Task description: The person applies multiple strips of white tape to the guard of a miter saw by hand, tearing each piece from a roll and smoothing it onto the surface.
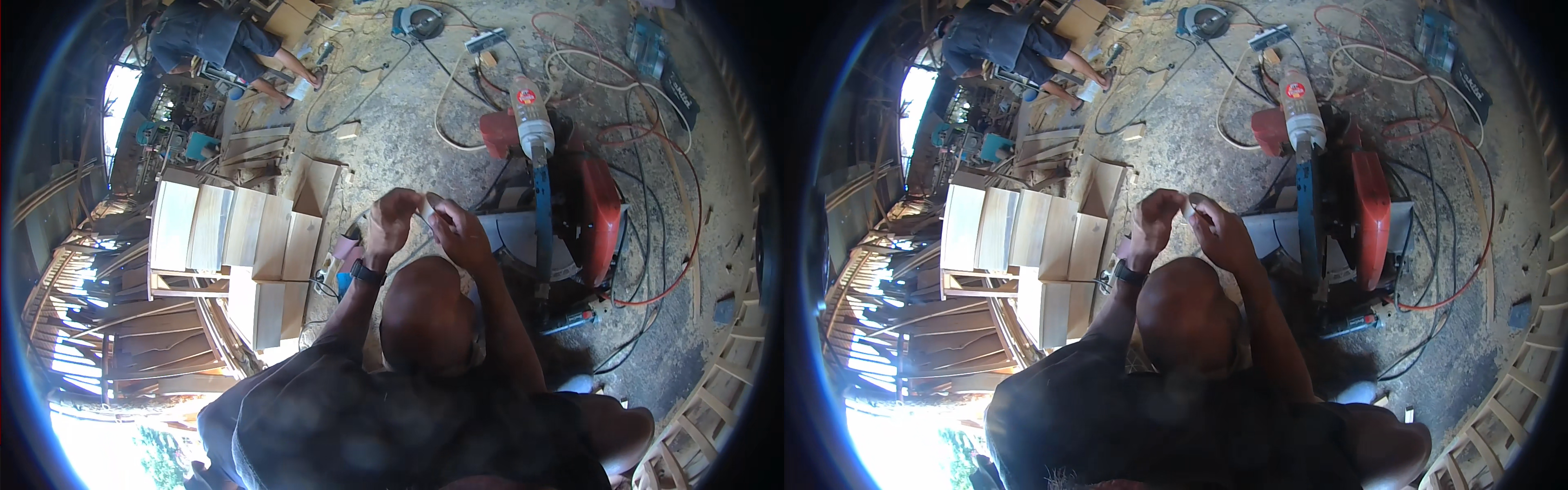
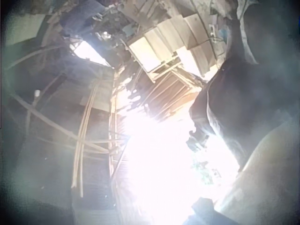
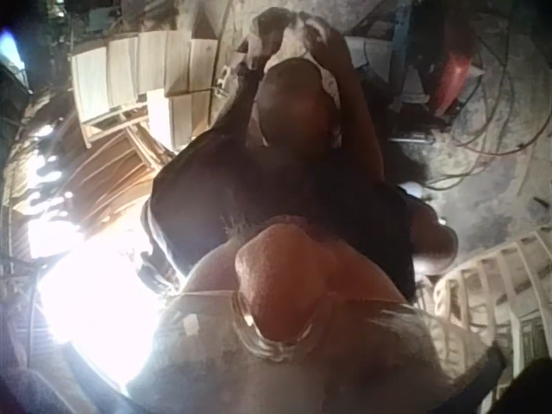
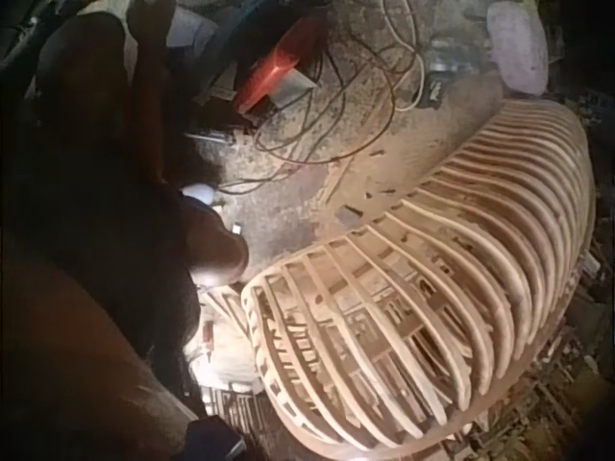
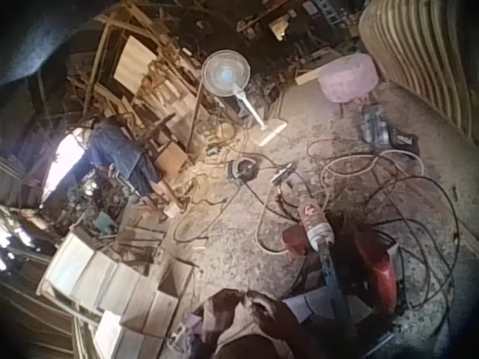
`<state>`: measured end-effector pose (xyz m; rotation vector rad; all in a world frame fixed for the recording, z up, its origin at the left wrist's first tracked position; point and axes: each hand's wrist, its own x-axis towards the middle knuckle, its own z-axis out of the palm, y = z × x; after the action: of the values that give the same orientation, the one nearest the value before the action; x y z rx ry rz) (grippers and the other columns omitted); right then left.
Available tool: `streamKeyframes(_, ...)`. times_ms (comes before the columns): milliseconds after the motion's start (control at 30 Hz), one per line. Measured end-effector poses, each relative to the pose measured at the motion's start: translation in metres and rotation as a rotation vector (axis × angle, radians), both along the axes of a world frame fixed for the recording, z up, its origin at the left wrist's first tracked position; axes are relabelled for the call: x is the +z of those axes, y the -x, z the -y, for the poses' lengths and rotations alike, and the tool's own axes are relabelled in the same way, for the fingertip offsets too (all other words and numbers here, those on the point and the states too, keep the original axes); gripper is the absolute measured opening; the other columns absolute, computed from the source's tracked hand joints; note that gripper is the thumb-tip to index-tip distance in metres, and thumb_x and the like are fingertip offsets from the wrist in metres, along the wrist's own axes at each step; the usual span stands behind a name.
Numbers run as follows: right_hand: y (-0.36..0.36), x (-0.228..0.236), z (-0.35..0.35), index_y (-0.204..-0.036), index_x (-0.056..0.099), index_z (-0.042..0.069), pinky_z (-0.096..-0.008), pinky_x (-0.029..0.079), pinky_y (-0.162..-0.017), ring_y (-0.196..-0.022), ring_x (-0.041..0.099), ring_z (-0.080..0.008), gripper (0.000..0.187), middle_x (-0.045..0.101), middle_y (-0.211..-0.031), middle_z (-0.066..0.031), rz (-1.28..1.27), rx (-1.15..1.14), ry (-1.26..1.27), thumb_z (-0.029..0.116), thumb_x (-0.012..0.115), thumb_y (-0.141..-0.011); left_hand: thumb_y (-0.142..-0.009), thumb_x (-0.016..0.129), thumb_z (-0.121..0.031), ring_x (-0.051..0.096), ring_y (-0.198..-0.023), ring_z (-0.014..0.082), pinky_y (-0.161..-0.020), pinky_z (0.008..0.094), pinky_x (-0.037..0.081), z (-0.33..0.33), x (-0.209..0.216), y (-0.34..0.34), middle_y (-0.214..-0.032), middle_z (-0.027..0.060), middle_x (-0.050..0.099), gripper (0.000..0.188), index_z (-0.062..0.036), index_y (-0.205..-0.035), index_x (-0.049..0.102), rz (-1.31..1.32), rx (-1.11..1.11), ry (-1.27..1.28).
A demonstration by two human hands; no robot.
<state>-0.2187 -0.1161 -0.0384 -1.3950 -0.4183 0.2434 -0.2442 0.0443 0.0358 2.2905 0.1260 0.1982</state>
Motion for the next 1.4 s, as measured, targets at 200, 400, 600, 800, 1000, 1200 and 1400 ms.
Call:
streamKeyframes(200,0.005,-0.015,-0.026,-0.114,0.06,0.002,-0.0476,0.054,-0.076,-0.09,0.069,-0.0417,0.034,0.069,-0.094,-0.0237,-0.038,-0.062,0.123,0.031,0.059,-0.096,-0.094,0.062,-0.012,0.07,-0.072,0.0295,-0.066,0.038,0.054,-0.009,-0.017,0.005,-0.083,0.0171,0.071,0.012,-0.0005,-0.092,0.065,0.168,0.106,-0.215)
streamKeyframes(400,0.009,-0.031,-0.03,-0.119,0.058,0.007,-0.0489,0.053,-0.076,-0.088,0.069,-0.0418,0.035,0.07,-0.092,-0.0242,-0.157,-0.123,0.262,0.033,0.06,-0.096,-0.094,0.061,-0.01,0.069,-0.073,0.0225,-0.068,0.0339,0.053,-0.008,-0.023,0.012,-0.083,0.0139,0.071,0.012,0.0007,-0.094,0.065,0.083,0.096,-0.157)
streamKeyframes(600,0.01,-0.035,-0.032,-0.123,0.06,0.01,-0.0445,0.053,-0.072,-0.081,0.069,-0.0378,0.035,0.068,-0.084,-0.0223,-0.122,-0.065,0.097,0.031,0.06,-0.095,-0.095,0.059,-0.012,0.065,-0.074,0.0185,-0.07,0.0314,0.052,-0.025,-0.037,0.006,-0.081,0.0123,0.07,0.015,0.0017,-0.095,0.065,0.148,0.207,-0.052)
streamKeyframes(800,0.012,-0.039,-0.04,-0.107,0.064,0.01,-0.0495,0.051,-0.07,-0.08,0.068,-0.0402,0.025,0.067,-0.082,-0.02,-0.102,-0.188,0.357,0.031,0.059,-0.095,-0.1,0.057,-0.019,0.058,-0.078,0.0148,-0.074,0.0302,0.047,-0.014,-0.05,0.008,-0.084,0.0073,0.066,0.021,-0.0004,-0.095,0.063,0.181,0.233,0.035)
streamKeyframes(1000,0.01,-0.032,-0.034,-0.096,0.065,0.009,-0.053,0.051,-0.071,-0.083,0.066,-0.0436,0.022,0.068,-0.084,-0.0209,-0.092,-0.122,0.264,0.03,0.06,-0.094,-0.096,0.06,-0.003,0.053,-0.093,0.0125,-0.081,0.0289,0.046,-0.033,-0.069,-0.004,-0.101,0.0047,0.054,0.019,-0.005,-0.112,0.05,0.215,0.14,0.381)
streamKeyframes(1200,0.004,-0.035,-0.026,-0.095,0.064,0.006,-0.052,0.05,-0.071,-0.085,0.065,-0.0436,0.022,0.068,-0.085,-0.0213,-0.174,-0.076,0.234,0.028,0.061,-0.093,-0.084,0.069,0.009,0.055,-0.118,0.034,-0.092,0.0426,0.055,-0.014,-0.076,-0.002,-0.135,0.0222,0.039,0.077,-0.0174,-0.136,0.019,-0.04,0.032,0.662)
streamKeyframes(1400,0.007,-0.04,-0.026,-0.102,0.064,0.006,-0.0505,0.051,-0.075,-0.087,0.066,-0.042,0.024,0.069,-0.088,-0.0206,-0.195,-0.144,0.293,0.028,0.06,-0.093,-0.083,0.071,0.009,0.062,-0.106,0.0311,-0.086,0.0391,0.058,0.0,-0.065,-0.008,-0.12,0.0259,0.049,0.075,-0.0064,-0.129,0.015,-0.096,-0.019,0.297)
